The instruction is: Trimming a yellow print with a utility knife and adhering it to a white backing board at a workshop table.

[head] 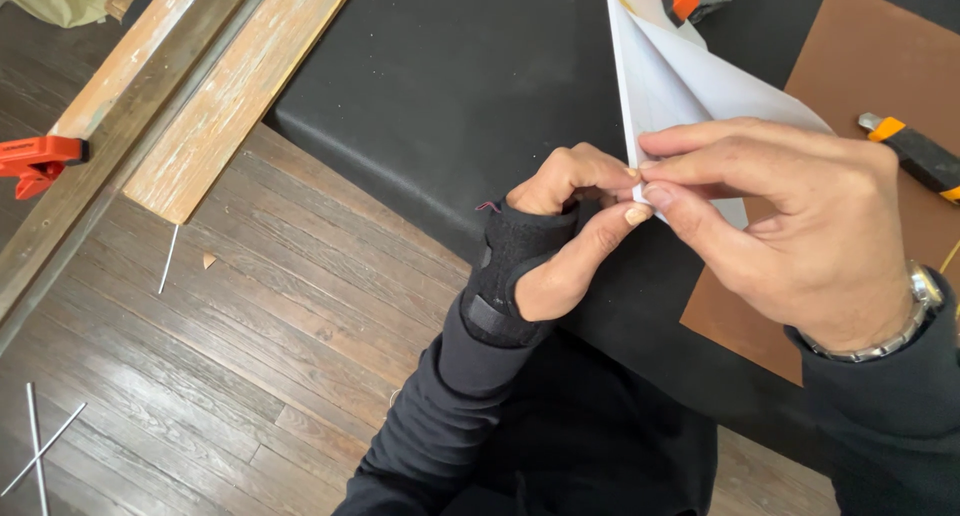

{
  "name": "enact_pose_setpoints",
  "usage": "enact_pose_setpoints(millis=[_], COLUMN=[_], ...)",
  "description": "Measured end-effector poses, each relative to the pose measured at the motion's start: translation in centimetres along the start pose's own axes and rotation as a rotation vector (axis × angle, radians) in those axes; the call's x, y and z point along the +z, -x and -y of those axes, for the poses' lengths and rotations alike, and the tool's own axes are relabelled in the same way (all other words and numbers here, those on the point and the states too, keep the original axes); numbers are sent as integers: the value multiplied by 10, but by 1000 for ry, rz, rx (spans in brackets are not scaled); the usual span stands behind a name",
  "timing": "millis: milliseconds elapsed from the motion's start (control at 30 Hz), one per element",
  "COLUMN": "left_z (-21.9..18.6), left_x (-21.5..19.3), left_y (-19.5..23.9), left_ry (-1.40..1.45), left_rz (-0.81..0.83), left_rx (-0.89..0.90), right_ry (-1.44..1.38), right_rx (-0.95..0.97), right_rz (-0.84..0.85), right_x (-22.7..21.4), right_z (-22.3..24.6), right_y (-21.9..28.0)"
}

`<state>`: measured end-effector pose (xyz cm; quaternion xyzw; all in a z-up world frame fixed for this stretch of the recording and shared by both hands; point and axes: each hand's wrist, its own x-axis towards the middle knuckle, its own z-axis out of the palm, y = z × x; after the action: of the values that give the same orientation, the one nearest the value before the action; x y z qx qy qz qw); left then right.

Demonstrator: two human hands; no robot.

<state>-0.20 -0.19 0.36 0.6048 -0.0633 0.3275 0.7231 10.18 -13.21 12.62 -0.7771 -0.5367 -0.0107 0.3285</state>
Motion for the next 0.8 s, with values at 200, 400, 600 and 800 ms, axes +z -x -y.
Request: enact_pose_setpoints(millis=[200, 400, 600, 800], left_z=[1, 2, 1, 2], left_x=[0, 3, 2, 1], left_y=[0, -2, 0, 0], left_ry=[2, 19, 21, 2], left_rz=[-9, -21, -30, -21], left_rx=[-2, -1, -10, 1], right_ry=[-30, -44, -57, -38], right_rx=[-2, 21, 3, 7], right_rz=[-20, -25, -33, -30], right_x=[0, 3, 5, 6], right_z=[0, -7, -8, -9], right_y=[0, 6, 7, 9])
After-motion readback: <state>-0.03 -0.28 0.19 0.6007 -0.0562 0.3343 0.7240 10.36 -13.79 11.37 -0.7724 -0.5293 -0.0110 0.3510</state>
